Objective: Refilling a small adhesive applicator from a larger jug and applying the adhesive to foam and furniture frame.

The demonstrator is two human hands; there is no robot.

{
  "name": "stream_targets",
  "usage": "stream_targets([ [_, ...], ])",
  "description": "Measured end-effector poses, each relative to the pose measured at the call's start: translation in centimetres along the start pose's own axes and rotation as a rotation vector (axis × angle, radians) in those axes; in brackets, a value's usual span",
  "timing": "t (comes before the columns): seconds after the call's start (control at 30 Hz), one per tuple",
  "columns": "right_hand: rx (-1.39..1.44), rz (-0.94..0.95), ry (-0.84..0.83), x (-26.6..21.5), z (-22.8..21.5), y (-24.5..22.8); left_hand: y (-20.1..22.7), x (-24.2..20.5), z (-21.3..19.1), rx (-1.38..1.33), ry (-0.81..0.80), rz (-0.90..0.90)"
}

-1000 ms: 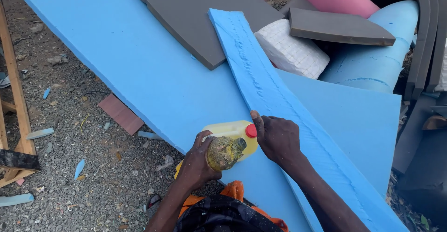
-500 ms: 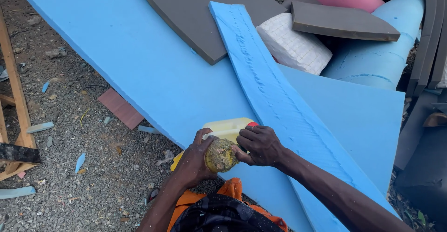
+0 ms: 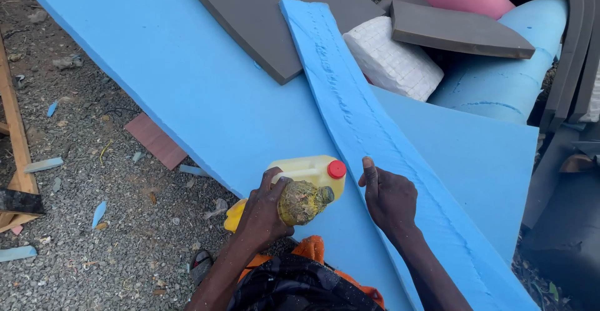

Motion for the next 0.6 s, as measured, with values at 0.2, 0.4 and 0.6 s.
stream_targets([
  [0.2, -0.213, -0.517, 0.165, -0.6, 1.8, -0.8, -0.3, 1.1, -0.1, -0.048, -0.043, -0.039],
  [0.4, -0.238, -0.952, 0.107, 2.3, 6.5, 2.2, -0.2, 0.9, -0.6, -0.054, -0.048, -0.027],
  [0.6, -0.132, -0.992, 0.156, 3.3, 8.8, 2.1, -2.4, 0.4, 2.2, 0.011, 0.109, 0.023],
])
Point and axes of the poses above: each hand's wrist, its own x-axis towards the middle knuckle, its own z-axis out of the palm, y = z × x, the point moved 2 cm from there along x, towards the middle knuckle, and after that the axes turned 6 degrees about -z, right-handed, at the moved point
